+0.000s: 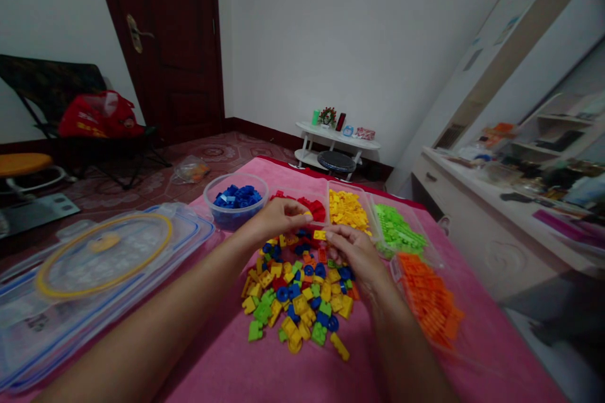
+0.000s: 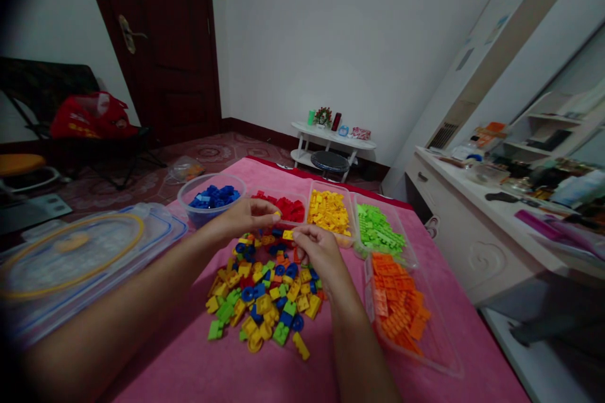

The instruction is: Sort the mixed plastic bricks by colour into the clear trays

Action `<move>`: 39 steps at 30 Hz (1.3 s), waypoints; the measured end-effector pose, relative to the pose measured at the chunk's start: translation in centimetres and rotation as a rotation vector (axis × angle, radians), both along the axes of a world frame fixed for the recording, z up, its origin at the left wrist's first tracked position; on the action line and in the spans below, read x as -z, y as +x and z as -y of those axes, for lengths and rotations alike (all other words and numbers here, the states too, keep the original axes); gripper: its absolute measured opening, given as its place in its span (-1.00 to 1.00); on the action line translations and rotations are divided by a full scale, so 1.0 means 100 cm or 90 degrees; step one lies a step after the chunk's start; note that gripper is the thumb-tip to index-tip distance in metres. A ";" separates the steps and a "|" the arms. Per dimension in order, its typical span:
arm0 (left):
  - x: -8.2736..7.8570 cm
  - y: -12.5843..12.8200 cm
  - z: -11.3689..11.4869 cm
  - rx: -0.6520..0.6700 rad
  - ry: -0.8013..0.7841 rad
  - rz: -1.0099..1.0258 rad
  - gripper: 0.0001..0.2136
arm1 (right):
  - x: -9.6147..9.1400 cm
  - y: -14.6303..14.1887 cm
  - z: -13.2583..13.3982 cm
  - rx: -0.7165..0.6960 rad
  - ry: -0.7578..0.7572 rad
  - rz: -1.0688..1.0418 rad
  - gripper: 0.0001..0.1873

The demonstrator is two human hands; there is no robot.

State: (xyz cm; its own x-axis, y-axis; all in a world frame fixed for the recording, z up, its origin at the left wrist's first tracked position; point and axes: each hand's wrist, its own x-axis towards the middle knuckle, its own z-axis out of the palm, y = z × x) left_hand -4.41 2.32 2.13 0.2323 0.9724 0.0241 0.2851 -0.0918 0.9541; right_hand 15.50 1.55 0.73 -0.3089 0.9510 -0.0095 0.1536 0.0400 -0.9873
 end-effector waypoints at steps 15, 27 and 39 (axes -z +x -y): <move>-0.009 0.083 -0.061 0.022 0.118 0.072 -0.45 | -0.007 0.045 -0.030 0.321 0.351 0.288 -0.50; 0.048 0.099 -0.021 0.252 0.312 -0.507 -0.73 | 0.007 0.034 -0.015 0.120 0.133 0.865 -0.66; 0.042 0.079 -0.002 0.136 0.231 -0.394 -0.74 | 0.024 0.031 -0.017 0.123 0.152 0.872 -0.74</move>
